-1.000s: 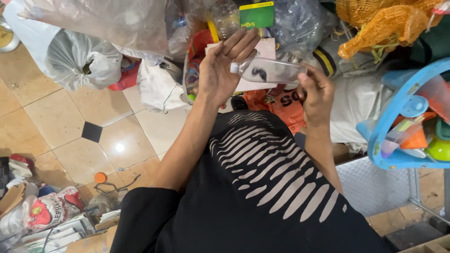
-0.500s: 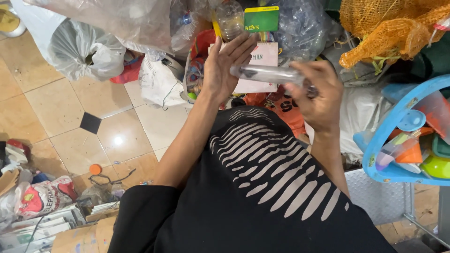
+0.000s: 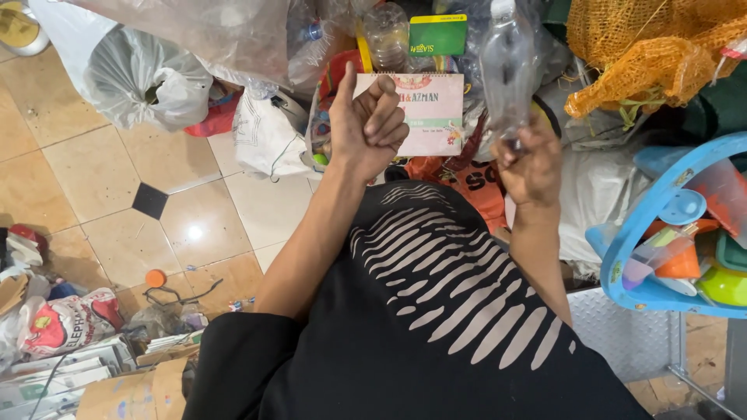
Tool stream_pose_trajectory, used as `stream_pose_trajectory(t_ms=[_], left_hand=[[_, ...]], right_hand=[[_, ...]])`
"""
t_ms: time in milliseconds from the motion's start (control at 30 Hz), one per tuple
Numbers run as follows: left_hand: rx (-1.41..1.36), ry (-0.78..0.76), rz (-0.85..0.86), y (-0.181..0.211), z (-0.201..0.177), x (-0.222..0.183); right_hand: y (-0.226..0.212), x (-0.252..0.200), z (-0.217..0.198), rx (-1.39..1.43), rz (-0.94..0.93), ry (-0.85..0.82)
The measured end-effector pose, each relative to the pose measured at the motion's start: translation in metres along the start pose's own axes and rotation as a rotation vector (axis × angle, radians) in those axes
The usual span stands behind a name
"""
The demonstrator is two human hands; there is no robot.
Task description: The person sorts through a cluttered pile of household items, picking up various objects such as plastic containers, a funnel, a notebook, and a water bottle. They examine each item briefly and place them into a blue plastic tub or back onto the pile.
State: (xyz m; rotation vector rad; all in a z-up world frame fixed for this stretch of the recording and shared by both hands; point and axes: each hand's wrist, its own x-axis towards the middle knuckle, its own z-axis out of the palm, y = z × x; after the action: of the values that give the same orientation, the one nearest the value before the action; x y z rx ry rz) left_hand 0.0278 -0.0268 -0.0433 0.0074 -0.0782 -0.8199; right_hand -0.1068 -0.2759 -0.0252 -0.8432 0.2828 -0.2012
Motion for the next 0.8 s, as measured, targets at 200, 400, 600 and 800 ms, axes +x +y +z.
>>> stream_pose_trajectory(t_ms=[200, 400, 600, 800], left_hand=[[0.204, 0.004, 0.067, -0.019, 0.048, 0.001], [0.5, 0.275, 0.046, -0.037, 0.072, 0.004], [0.481, 0.562, 0.115, -0.052, 0.067, -0.01], [0.242, 0.042, -0.202, -0.072, 0.174, -0.065]], right_hand=[[0.021, -0.005, -0.028, 0.084, 0.064, -0.142], [0.017, -0.015, -0.035, 0.11, 0.103, -0.111], [0.013, -0.014, -0.045, 0.102, 0.133, -0.159], [0.005, -0.012, -0.034, -0.094, 0.222, 0.082]])
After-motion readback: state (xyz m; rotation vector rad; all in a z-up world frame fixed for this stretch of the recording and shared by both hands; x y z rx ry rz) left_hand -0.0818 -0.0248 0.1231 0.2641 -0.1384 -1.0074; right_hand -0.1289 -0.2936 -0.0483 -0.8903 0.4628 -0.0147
